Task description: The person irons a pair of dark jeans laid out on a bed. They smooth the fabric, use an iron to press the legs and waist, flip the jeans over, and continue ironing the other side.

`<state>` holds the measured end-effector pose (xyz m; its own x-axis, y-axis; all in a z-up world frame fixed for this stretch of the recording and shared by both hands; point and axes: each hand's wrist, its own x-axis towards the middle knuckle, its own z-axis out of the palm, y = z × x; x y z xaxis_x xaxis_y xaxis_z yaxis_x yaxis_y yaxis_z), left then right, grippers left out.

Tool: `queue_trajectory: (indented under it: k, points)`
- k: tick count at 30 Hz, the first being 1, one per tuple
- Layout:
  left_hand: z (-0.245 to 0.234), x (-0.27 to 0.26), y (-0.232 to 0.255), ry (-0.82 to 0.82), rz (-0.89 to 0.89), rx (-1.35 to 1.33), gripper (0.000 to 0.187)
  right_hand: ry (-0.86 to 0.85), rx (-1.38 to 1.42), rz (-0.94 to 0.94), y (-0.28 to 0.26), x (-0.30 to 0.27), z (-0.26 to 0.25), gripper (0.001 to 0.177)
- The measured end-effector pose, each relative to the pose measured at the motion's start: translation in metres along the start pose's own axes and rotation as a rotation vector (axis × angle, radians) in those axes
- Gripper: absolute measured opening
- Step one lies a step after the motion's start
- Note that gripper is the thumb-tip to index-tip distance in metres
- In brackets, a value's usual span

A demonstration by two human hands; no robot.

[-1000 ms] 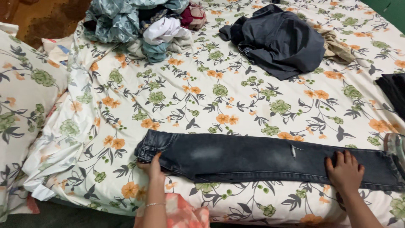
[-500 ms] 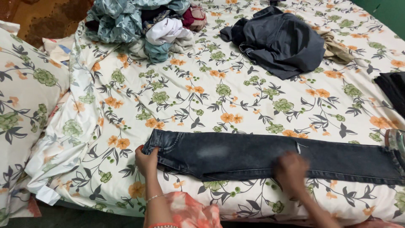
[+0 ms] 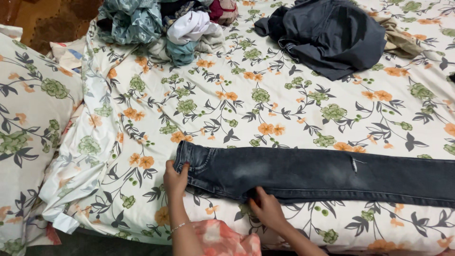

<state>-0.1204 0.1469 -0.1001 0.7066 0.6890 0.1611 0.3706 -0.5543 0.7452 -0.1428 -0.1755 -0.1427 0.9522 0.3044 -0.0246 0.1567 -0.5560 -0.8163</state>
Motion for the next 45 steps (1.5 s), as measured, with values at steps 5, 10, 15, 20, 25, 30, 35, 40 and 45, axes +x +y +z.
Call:
queue_trajectory:
  k: [5, 10, 15, 20, 25, 30, 35, 40, 45]
  points:
    - [0.011, 0.004, -0.001, 0.032, -0.052, -0.024, 0.044, -0.002, 0.655, 0.367, 0.005, 0.014, 0.028, 0.041]
    - [0.031, 0.014, -0.024, 0.147, 0.039, -0.335, 0.037, -0.163, 0.722, 0.498, -0.008, 0.028, 0.028, 0.029]
    - [0.048, 0.025, -0.05, 0.205, 0.055, -0.363, 0.035, -0.044, 0.293, -0.03, -0.017, 0.017, 0.019, 0.038]
    - [0.051, 0.028, -0.052, 0.191, -0.029, -0.178, 0.042, -0.035, -0.185, -0.174, -0.027, 0.006, 0.015, 0.027]
    - [0.036, 0.018, -0.029, 0.158, -0.127, -0.102, 0.042, 0.018, -0.226, -0.083, -0.025, 0.011, 0.024, 0.032]
    - [0.018, -0.004, 0.019, 0.337, -0.007, 0.199, 0.045, 0.05, -0.207, 0.007, -0.023, 0.01, 0.037, 0.047]
    - [0.029, -0.048, 0.079, 0.103, 0.424, 0.14, 0.037, -0.139, 0.665, 0.347, -0.006, 0.022, 0.038, 0.054]
    - [0.057, -0.088, 0.112, -0.608, 0.497, 0.286, 0.057, -0.36, 0.869, 0.324, 0.042, 0.039, 0.039, 0.026]
    - [0.085, -0.082, 0.091, -0.676, 0.451, 0.362, 0.065, -0.452, 0.92, 0.43, 0.04, 0.042, 0.026, 0.017]
